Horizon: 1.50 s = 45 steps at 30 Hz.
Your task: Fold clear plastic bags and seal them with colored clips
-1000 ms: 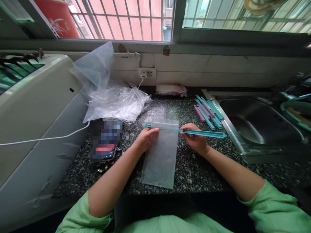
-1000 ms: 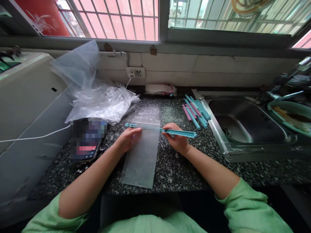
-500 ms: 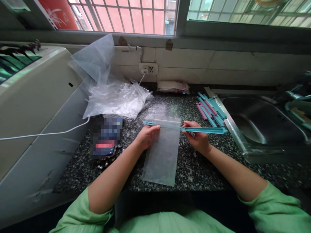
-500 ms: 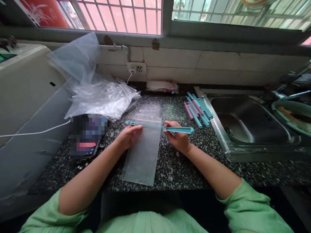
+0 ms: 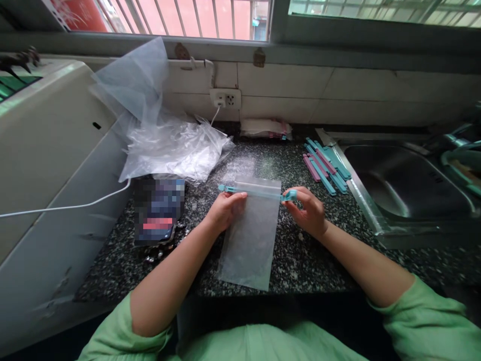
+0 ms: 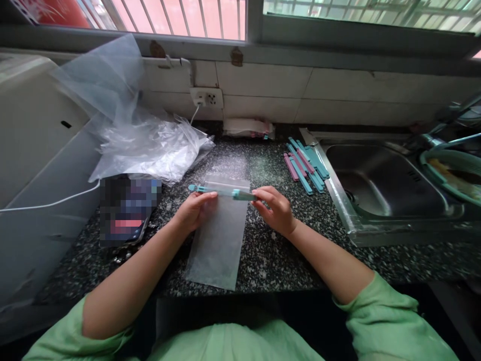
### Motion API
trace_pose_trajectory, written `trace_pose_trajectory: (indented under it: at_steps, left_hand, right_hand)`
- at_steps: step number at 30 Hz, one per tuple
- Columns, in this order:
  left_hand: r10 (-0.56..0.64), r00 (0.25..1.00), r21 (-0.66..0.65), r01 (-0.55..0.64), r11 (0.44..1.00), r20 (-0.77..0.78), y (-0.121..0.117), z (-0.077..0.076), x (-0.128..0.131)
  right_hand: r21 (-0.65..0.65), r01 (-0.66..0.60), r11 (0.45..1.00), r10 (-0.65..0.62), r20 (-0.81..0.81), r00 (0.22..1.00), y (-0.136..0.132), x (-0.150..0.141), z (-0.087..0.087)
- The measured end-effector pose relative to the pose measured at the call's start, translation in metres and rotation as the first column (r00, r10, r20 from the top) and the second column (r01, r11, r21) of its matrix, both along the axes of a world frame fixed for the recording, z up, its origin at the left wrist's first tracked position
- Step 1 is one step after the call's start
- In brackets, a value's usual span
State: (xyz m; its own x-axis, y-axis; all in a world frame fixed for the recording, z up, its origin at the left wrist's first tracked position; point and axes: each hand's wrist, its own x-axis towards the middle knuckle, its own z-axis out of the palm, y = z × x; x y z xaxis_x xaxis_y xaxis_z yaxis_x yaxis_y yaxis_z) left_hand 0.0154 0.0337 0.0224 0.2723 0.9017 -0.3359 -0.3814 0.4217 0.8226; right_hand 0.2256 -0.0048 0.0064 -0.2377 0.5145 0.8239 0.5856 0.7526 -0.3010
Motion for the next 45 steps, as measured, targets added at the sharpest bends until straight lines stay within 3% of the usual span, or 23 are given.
trace_pose_trajectory:
  at_steps: [9, 21, 30, 38, 41, 43, 45]
  left_hand:
    - [0.047, 0.991, 0.121, -0.032, 0.992, -0.123, 0.003, -0.015, -0.001]
    - [0.044, 0.969, 0.195, 0.005, 0.981, -0.243, 0.002, -0.011, -0.002]
    - [-0.023, 0.964, 0.221, 0.083, 0.972, -0.263, 0.005, -0.014, -0.006]
    - [0.040, 0.968, 0.257, 0.025, 0.966, -0.248, 0.008, -0.014, -0.012]
    - [0.049, 0.969, 0.286, 0.023, 0.958, -0.243, 0.009, -0.013, -0.012]
    - [0.023, 0.969, 0.298, 0.053, 0.953, -0.245, 0.008, -0.012, -0.012]
    - [0.003, 0.966, 0.308, 0.079, 0.948, -0.257, 0.007, -0.011, -0.012]
  right_hand:
    - [-0.065, 0.038, 0.997, -0.026, 0.179, 0.983, 0.002, -0.001, 0.000]
    - [-0.210, 0.016, 0.977, 0.025, 0.192, 0.981, 0.004, -0.004, -0.011]
    - [-0.177, 0.061, 0.982, -0.024, 0.206, 0.978, 0.007, -0.002, -0.015]
    - [-0.250, 0.057, 0.966, -0.030, 0.113, 0.993, 0.007, -0.002, -0.013]
    - [-0.422, 0.025, 0.906, -0.076, -0.105, 0.992, 0.008, -0.001, -0.014]
    - [-0.580, -0.066, 0.812, -0.103, -0.254, 0.962, 0.010, -0.001, -0.014]
    - [-0.710, -0.174, 0.683, -0.093, -0.321, 0.942, 0.011, 0.000, -0.012]
